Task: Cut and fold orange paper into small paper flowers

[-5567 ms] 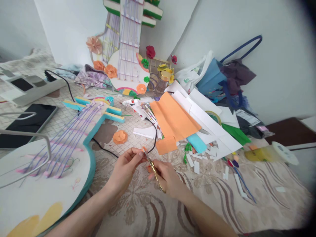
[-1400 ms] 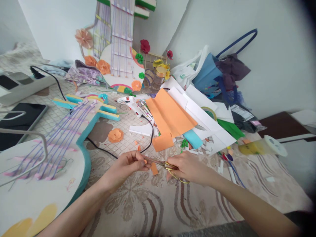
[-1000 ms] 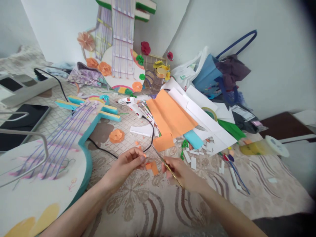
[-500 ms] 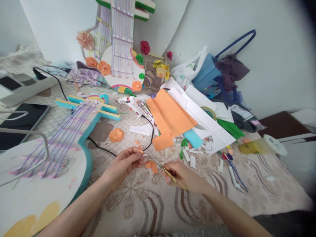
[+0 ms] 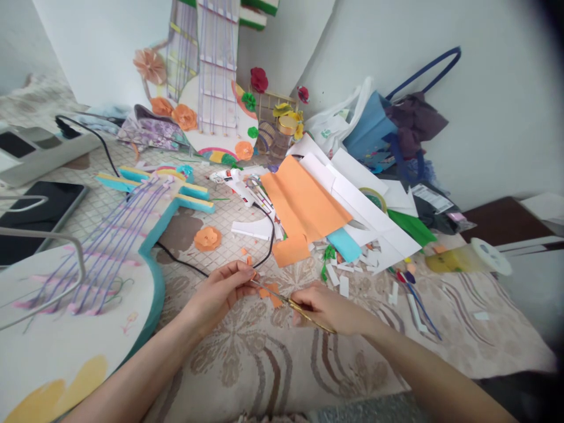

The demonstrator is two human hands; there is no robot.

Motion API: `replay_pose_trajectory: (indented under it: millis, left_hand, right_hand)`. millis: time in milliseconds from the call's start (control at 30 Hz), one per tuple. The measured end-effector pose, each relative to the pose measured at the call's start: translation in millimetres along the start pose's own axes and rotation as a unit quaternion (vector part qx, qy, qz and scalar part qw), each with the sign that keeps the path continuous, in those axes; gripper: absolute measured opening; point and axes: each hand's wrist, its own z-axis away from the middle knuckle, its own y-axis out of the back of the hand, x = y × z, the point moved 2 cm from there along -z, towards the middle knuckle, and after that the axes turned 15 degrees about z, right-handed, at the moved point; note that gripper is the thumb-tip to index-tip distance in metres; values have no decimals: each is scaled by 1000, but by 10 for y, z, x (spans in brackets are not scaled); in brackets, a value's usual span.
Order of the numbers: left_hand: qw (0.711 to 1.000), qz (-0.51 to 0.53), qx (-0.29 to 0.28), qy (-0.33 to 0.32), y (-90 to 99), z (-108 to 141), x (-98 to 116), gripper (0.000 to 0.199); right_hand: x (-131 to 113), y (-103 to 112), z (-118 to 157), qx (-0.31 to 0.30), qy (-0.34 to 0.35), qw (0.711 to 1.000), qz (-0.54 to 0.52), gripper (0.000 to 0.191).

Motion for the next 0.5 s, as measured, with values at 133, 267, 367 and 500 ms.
replay_pose_trajectory:
  millis: [133, 267, 367, 500]
  left_hand:
    - [1000, 2, 3, 0, 10, -1, -5, 11]
    - [1000, -3, 1, -1, 9, 0, -5, 10]
    - [1000, -7, 5, -2, 3, -4, -2, 11]
    - [1000, -10, 10, -3, -8, -7, 0, 12]
  right_hand:
    - [23, -1, -27, 0, 3, 1000, 19, 45]
    - [21, 18, -30, -3, -1, 999, 37, 40]
    - [4, 38, -22, -8, -6, 999, 49, 38]
    - [-3, 48, -15, -10, -5, 998, 60, 35]
